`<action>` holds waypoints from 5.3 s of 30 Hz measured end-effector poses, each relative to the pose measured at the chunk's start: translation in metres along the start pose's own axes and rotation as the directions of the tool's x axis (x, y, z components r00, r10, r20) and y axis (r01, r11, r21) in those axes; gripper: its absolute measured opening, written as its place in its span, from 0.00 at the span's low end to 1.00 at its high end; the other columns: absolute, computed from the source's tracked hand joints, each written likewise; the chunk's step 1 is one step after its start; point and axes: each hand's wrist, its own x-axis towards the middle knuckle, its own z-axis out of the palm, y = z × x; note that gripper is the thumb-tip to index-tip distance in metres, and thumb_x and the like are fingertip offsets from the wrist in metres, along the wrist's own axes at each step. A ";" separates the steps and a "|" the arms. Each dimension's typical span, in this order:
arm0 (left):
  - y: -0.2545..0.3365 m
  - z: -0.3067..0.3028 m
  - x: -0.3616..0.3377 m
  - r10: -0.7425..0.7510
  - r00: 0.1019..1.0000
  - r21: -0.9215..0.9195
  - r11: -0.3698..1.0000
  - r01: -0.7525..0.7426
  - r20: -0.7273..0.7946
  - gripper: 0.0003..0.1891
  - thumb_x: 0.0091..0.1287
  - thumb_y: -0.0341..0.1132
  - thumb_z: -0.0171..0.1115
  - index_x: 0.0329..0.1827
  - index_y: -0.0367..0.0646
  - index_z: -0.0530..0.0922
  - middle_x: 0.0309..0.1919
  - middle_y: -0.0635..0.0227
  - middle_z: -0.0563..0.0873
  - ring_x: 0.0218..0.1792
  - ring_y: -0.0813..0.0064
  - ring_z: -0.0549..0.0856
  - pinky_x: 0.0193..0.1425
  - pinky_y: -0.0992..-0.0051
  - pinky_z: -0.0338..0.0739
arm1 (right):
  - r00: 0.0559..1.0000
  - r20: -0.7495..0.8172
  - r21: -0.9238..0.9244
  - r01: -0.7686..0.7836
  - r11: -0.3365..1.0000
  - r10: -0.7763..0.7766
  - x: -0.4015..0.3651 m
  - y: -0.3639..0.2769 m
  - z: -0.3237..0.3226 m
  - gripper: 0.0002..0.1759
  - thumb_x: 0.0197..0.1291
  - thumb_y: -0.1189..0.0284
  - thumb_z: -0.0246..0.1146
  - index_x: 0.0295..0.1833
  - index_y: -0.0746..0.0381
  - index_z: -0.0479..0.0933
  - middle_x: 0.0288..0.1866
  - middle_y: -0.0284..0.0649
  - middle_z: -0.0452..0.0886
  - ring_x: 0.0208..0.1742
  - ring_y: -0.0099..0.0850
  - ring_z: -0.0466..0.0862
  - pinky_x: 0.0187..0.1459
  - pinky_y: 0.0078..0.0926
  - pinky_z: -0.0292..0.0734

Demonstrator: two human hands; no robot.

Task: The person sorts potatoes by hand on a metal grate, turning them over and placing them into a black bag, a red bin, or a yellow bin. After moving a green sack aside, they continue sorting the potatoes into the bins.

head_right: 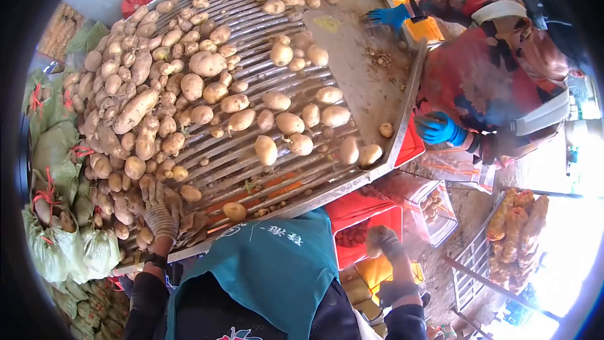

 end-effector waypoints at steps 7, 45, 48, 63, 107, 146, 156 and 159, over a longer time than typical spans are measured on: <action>0.001 -0.003 -0.001 0.006 1.000 -0.036 0.999 -0.006 -0.020 0.35 0.68 0.51 0.54 0.76 0.45 0.63 0.77 0.67 0.64 0.79 0.59 0.56 0.80 0.49 0.44 | 0.695 -0.127 -0.516 0.563 0.645 -0.708 0.043 -0.117 0.115 0.11 0.66 0.65 0.64 0.46 0.61 0.79 0.31 0.37 0.82 0.32 0.22 0.82 0.34 0.24 0.80; 0.000 -0.003 0.000 -0.028 1.000 -0.078 0.997 0.029 0.011 0.36 0.63 0.48 0.59 0.76 0.50 0.64 0.76 0.66 0.64 0.77 0.61 0.58 0.80 0.49 0.45 | 0.524 0.107 -0.849 0.491 0.196 -0.845 0.157 -0.173 0.265 0.07 0.63 0.73 0.64 0.44 0.64 0.77 0.40 0.54 0.82 0.42 0.50 0.82 0.48 0.42 0.76; 0.000 -0.003 -0.001 -0.028 0.999 -0.086 0.996 0.026 -0.021 0.36 0.63 0.48 0.59 0.76 0.50 0.64 0.75 0.66 0.64 0.77 0.60 0.58 0.80 0.49 0.45 | 0.812 -0.048 -0.644 0.420 0.639 -0.582 0.134 -0.195 0.270 0.09 0.67 0.68 0.63 0.46 0.64 0.78 0.40 0.52 0.83 0.39 0.44 0.82 0.47 0.40 0.76; -0.004 0.007 -0.002 -0.005 0.999 -0.145 0.989 -0.002 -0.047 0.35 0.65 0.47 0.59 0.76 0.50 0.64 0.76 0.68 0.64 0.78 0.60 0.58 0.78 0.47 0.48 | 0.979 -0.174 -0.455 0.015 0.890 -0.105 0.007 -0.089 0.034 0.12 0.62 0.72 0.65 0.49 0.65 0.78 0.42 0.44 0.86 0.43 0.37 0.87 0.47 0.30 0.83; -0.007 -0.003 0.001 -0.024 0.997 -0.244 0.970 0.006 -0.069 0.36 0.60 0.52 0.64 0.71 0.49 0.70 0.70 0.68 0.70 0.72 0.59 0.64 0.78 0.48 0.49 | 0.748 0.262 -0.965 0.191 -0.180 -0.610 0.216 -0.358 0.354 0.30 0.52 0.54 0.69 0.60 0.54 0.77 0.65 0.50 0.77 0.64 0.50 0.78 0.64 0.48 0.73; -0.002 0.008 -0.002 0.065 0.989 -0.075 0.994 -0.075 -0.136 0.33 0.67 0.47 0.56 0.75 0.45 0.66 0.77 0.61 0.63 0.80 0.58 0.54 0.79 0.53 0.47 | 0.753 0.367 0.820 0.015 0.572 -0.546 0.057 -0.159 0.234 0.34 0.73 0.49 0.53 0.72 0.63 0.64 0.65 0.47 0.77 0.60 0.42 0.81 0.60 0.47 0.81; -0.004 0.011 -0.001 0.116 0.981 0.083 0.991 -0.104 -0.154 0.33 0.70 0.48 0.55 0.76 0.44 0.63 0.78 0.59 0.60 0.80 0.56 0.54 0.81 0.61 0.51 | 0.693 0.225 0.903 0.116 0.414 -0.685 0.012 -0.136 0.210 0.40 0.65 0.46 0.61 0.74 0.59 0.65 0.70 0.45 0.74 0.69 0.44 0.75 0.70 0.49 0.67; -0.007 0.018 0.001 0.132 0.978 0.069 0.990 -0.123 -0.159 0.33 0.71 0.48 0.53 0.77 0.44 0.60 0.78 0.56 0.59 0.79 0.53 0.55 0.80 0.61 0.55 | 0.742 0.217 0.954 -0.024 0.298 -0.635 0.014 -0.115 0.200 0.39 0.65 0.47 0.62 0.73 0.60 0.65 0.67 0.49 0.75 0.65 0.48 0.78 0.60 0.56 0.77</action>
